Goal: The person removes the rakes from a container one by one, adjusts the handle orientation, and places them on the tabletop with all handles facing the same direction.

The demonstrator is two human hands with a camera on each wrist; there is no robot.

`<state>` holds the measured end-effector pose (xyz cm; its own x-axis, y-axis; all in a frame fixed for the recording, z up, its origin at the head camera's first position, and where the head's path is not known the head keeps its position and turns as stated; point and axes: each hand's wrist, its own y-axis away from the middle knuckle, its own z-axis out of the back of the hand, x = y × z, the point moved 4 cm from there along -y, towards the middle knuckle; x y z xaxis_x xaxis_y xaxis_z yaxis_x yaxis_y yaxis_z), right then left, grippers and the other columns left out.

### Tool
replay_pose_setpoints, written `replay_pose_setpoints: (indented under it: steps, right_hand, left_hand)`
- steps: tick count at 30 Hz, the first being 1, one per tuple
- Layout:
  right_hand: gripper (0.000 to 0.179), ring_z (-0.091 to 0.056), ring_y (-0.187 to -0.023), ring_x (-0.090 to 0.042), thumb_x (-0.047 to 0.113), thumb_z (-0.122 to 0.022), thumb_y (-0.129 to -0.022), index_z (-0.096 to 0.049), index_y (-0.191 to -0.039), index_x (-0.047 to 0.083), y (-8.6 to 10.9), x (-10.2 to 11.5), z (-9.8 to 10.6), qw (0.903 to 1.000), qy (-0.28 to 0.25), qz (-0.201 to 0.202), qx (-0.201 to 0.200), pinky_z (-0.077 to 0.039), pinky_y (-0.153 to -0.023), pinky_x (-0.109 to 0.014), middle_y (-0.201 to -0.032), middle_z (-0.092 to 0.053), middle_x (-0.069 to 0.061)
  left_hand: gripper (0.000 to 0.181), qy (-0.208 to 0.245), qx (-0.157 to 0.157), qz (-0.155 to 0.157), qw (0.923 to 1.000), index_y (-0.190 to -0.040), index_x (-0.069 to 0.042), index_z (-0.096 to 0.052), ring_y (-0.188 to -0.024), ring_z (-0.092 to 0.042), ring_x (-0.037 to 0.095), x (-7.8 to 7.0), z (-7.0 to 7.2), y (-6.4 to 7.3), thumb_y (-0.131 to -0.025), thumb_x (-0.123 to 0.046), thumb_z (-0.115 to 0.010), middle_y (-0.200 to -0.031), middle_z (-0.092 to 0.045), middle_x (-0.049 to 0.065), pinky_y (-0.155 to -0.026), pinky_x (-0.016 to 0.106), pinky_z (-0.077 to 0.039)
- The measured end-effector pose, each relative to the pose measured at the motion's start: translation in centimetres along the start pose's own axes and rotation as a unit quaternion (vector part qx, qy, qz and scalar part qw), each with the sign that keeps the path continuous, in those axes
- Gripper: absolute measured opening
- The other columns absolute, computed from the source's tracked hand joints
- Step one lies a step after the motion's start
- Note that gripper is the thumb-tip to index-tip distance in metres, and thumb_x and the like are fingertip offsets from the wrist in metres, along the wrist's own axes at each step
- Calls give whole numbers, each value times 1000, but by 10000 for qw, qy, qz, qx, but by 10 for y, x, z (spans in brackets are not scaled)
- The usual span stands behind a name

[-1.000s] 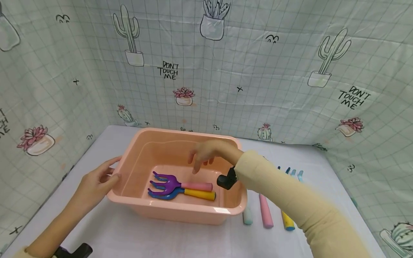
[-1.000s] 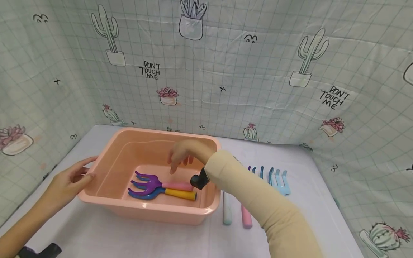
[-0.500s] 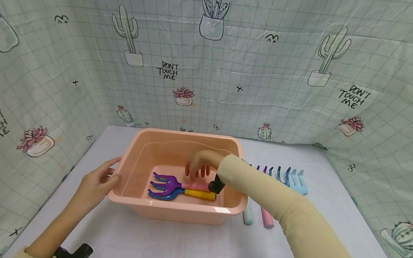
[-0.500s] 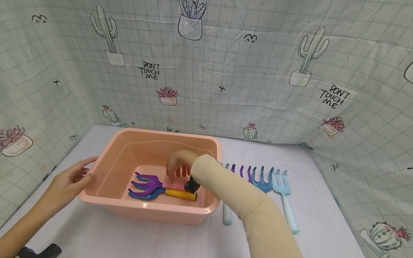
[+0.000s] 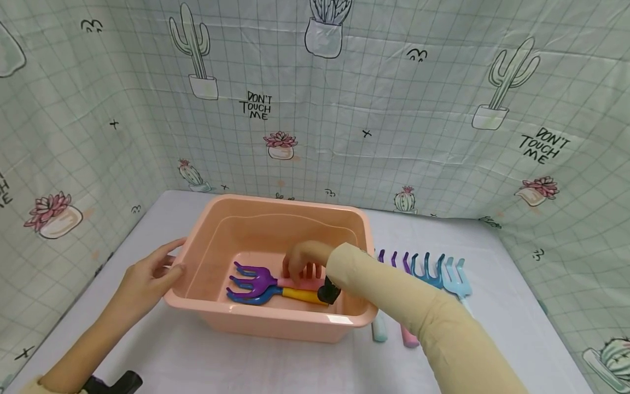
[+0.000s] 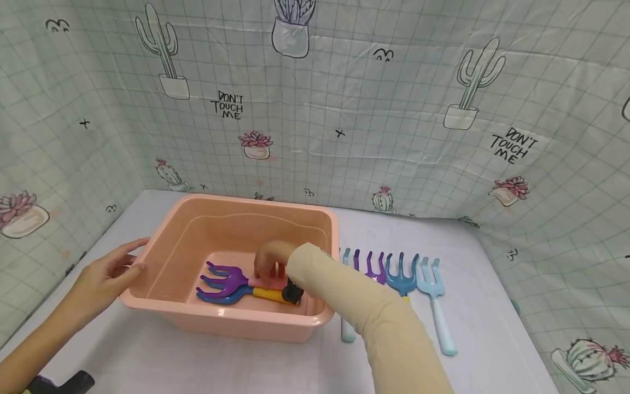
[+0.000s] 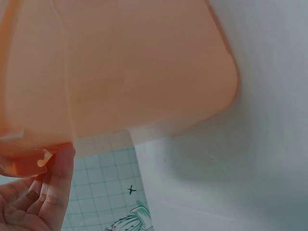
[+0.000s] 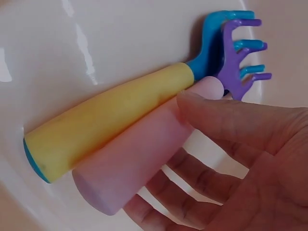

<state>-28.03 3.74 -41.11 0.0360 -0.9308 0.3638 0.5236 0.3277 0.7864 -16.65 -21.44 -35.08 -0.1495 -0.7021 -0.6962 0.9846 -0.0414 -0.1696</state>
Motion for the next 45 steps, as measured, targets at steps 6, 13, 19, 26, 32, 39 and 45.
replay_pose_setpoints:
  steps: [6, 13, 19, 26, 32, 39, 45]
  right_hand:
    - [26, -56, -80, -25, 2, -66, -74, -69, -96, 15, 1, -1, -2, 9999, -120, 32, -67, -50, -81, -38, -82, -60, -5]
    - [24, -56, -80, -24, 3, -66, -74, -68, -95, 14, 1, -1, -4, 10000, -56, 34, -19, -50, -78, -36, -85, -60, -5]
    - [26, -54, -77, -22, 2, -67, -72, -69, -96, 13, -1, -1, -5, 9999, -82, 124, -24, -49, -74, -35, -80, -58, -4]
    - [23, -55, -78, -23, 2, -66, -73, -67, -92, 15, -2, 2, -5, 10000, -12, 87, -44, -49, -73, -34, -84, -59, -4]
    - [22, -57, -81, -24, 2, -66, -74, -68, -92, 14, -1, 3, -4, 9999, -86, -47, -104, -51, -75, -36, -88, -60, -5]
    - [22, -56, -79, -24, 2, -65, -75, -66, -93, 14, 1, 4, -2, 9999, 60, -42, -91, -50, -74, -35, -86, -59, -5]
    - [22, -57, -79, -23, 5, -66, -73, -69, -93, 14, 10, 3, 3, 9998, 14, 90, -163, -51, -77, -36, -82, -60, -3]
  left_hand:
    - [51, 18, 19, -10, 10000, -138, -3, -41, -71, -57, -2, 0, -1, -1, -92, -19, -56, -103, -64, 24, -56, 22, -47]
    - [52, 11, 80, 38, 10000, -138, -3, -41, -73, -61, 5, 1, -2, -1, -92, -20, -56, -104, -64, 25, -56, 22, -47]
    - [52, -7, 126, 73, 9999, -139, -3, -40, -75, -63, 10, 2, -2, -1, -92, -20, -56, -105, -63, 25, -57, 22, -47]
    - [52, 23, 145, 68, 9999, -139, -3, -40, -76, -63, 11, 3, -2, -1, -92, -20, -56, -105, -63, 26, -56, 22, -48]
    - [51, 18, 135, 63, 9999, -139, -4, -41, -71, -55, -10, 4, -2, -1, -92, -19, -56, -105, -63, 25, -56, 22, -47]
    - [51, 78, 123, 13, 9999, -138, -3, -41, -70, -54, -11, 3, -1, -2, -92, -18, -56, -105, -63, 26, -55, 22, -47]
    - [52, 22, 116, 39, 9999, -138, -2, -40, -70, -56, -6, 2, -1, -3, -92, -20, -56, -104, -63, 26, -55, 22, -47]
